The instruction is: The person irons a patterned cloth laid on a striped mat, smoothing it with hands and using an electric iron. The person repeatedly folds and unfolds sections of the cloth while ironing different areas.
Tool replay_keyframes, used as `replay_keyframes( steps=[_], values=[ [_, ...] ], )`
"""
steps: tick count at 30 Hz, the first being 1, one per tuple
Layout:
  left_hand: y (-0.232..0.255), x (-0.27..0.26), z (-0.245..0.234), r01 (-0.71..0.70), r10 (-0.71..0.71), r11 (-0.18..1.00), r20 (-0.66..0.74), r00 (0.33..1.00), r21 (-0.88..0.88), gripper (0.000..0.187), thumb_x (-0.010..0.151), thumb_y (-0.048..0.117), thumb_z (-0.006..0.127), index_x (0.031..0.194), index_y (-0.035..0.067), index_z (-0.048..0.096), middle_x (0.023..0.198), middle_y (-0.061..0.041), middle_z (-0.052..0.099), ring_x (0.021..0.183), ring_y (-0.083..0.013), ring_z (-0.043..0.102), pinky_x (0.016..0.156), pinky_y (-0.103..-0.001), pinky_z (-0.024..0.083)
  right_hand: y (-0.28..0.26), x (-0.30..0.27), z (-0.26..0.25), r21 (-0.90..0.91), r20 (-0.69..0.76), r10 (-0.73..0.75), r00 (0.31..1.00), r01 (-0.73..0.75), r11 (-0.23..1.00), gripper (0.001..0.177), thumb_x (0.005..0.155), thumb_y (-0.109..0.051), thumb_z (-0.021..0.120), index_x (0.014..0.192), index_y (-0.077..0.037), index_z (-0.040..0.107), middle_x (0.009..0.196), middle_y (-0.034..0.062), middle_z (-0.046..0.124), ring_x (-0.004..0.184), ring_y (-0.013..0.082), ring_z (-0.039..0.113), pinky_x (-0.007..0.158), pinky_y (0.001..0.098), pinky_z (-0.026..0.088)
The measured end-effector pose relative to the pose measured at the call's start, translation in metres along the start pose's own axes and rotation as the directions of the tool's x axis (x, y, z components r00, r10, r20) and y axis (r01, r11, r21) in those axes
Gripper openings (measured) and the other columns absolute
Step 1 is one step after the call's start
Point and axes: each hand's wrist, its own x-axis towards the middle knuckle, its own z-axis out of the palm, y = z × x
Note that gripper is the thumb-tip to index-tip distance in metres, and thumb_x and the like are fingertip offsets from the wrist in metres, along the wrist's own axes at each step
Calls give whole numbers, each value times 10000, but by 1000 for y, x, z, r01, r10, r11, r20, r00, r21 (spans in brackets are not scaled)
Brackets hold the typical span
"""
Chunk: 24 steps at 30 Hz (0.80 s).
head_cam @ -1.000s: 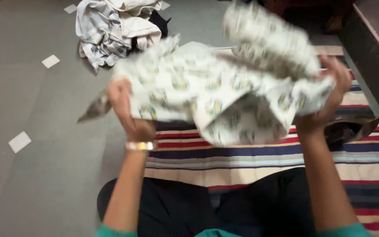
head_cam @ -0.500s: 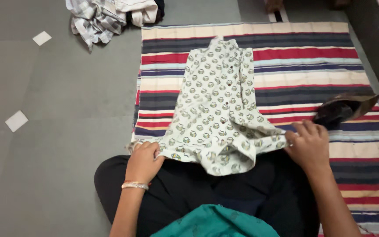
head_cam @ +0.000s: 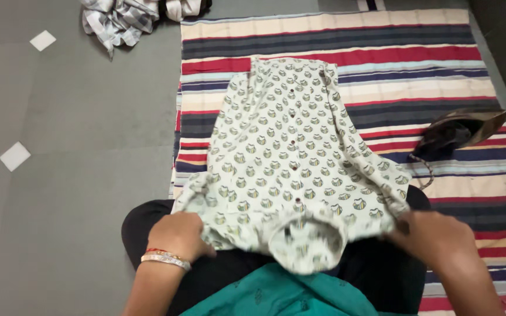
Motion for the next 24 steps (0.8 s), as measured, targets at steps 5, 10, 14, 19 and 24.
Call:
replay_keyframes(
  steps=[5,10,14,19,24],
  values=[
    [11,22,-16,-311,336,930,112,935,-195,682,752,645,805,1262,207,694,909,-106,757,931,-265,723,853,-394,551,-20,4,-19,-81,-59,-211,976,206,975,685,774,-709,679,1345,-333,631,1051,76,784,1029,275,766,893,434,602],
    [38,159,-6,-75,19,681,-85,996,-728,726,857,593,653,1405,127,554,1131,-170,640,788,-248,689,568,-340,596,-77,121,-34,153,-391,-231,891,310,938,685,917,-650,599,1419,-185,603,1066,183,770,1035,371,736,888,501,575],
    [30,222,73,173,-408,773,-270,872,-611,989,738,609,801,1473,80,404,1338,-219,509,1225,-399,504,946,-571,460,-96,208,13,97,-433,-128,892,187,978,1026,789,-710,710,1547,-181,265,1548,206,432,1399,455,429,973,580,439],
    [11,256,133,351,-483,827,-234,844,-439,901,794,742,700,1345,50,528,1399,-187,541,1316,-382,481,1089,-529,383,-82,263,58,391,-205,117,972,-29,920,1126,818,-618,756,1630,-227,81,1590,195,338,1419,400,407,1074,636,372],
    [6,274,148,273,-368,899,-253,895,-343,697,843,632,665,1285,101,575,1389,-154,570,1347,-361,482,1065,-547,406,-80,269,71,464,-331,139,934,33,885,935,950,-492,632,1727,-277,159,1536,226,503,1341,446,570,1061,626,462]
  ],
)
